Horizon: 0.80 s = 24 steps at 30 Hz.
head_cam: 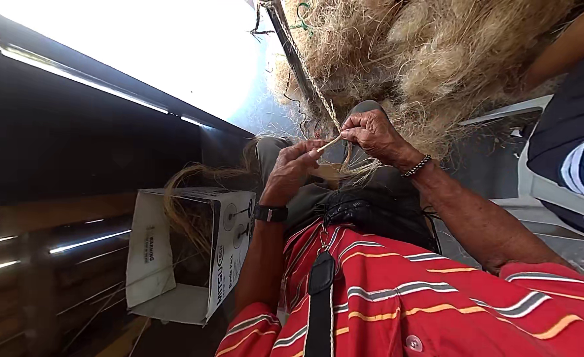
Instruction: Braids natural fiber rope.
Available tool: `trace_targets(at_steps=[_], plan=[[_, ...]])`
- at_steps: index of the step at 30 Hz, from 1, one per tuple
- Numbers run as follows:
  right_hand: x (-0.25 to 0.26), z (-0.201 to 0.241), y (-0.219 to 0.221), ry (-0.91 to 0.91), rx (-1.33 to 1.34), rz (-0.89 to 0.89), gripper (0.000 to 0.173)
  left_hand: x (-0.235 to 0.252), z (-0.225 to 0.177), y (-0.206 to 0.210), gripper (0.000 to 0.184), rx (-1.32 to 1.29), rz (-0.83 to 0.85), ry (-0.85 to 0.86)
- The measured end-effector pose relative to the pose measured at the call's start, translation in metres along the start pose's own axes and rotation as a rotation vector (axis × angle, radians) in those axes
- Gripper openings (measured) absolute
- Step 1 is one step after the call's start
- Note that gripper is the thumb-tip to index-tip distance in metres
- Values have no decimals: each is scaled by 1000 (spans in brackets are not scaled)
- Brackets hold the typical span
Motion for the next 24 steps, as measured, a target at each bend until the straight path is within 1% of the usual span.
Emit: trace_targets(at_steps=[3,5,7,11,13,15,17,20,22,23,24], plan=[[-1,0,-4,36,54,-14,15,-10,10,-8,17,-126,2,-15],[0,2,-5,47,63,-7,16,-14,10,-7,15,-204,37,-61],[0,2,-6,61,82,-6,16,-17,11,-11,14,-227,68,-69],[2,2,-6,94,115,14,16,-28,16,-28,27,-184,84,-59],[2,2,-6,132,140,14,17,-37,19,-40,31,-219,38,-70],[1,0,-10,178,189,-1,17,-48,22,-58,34,-239,-55,-83],[-1,-4,-13,200,228,-23,17,-61,28,-84,33,-157,-200,-98],[-2,-4,-12,193,228,-29,16,-83,29,-119,27,105,-493,-159],[-1,-5,-7,157,193,-31,16,-94,20,-128,25,357,-666,-243],[-1,-6,-5,131,163,-32,16,-95,14,-127,29,426,-724,-247],[-1,-8,-4,106,132,-35,16,-93,6,-123,35,446,-758,-204]])
Point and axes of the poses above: each hand's wrist, its own x-axis towards the middle knuckle, its own y-axis out of the palm, z = x × y, the point moved 3 cm from there along x, towards the middle knuckle, and after that the axes turned 7 degrees about -y, right-handed, at the moved point
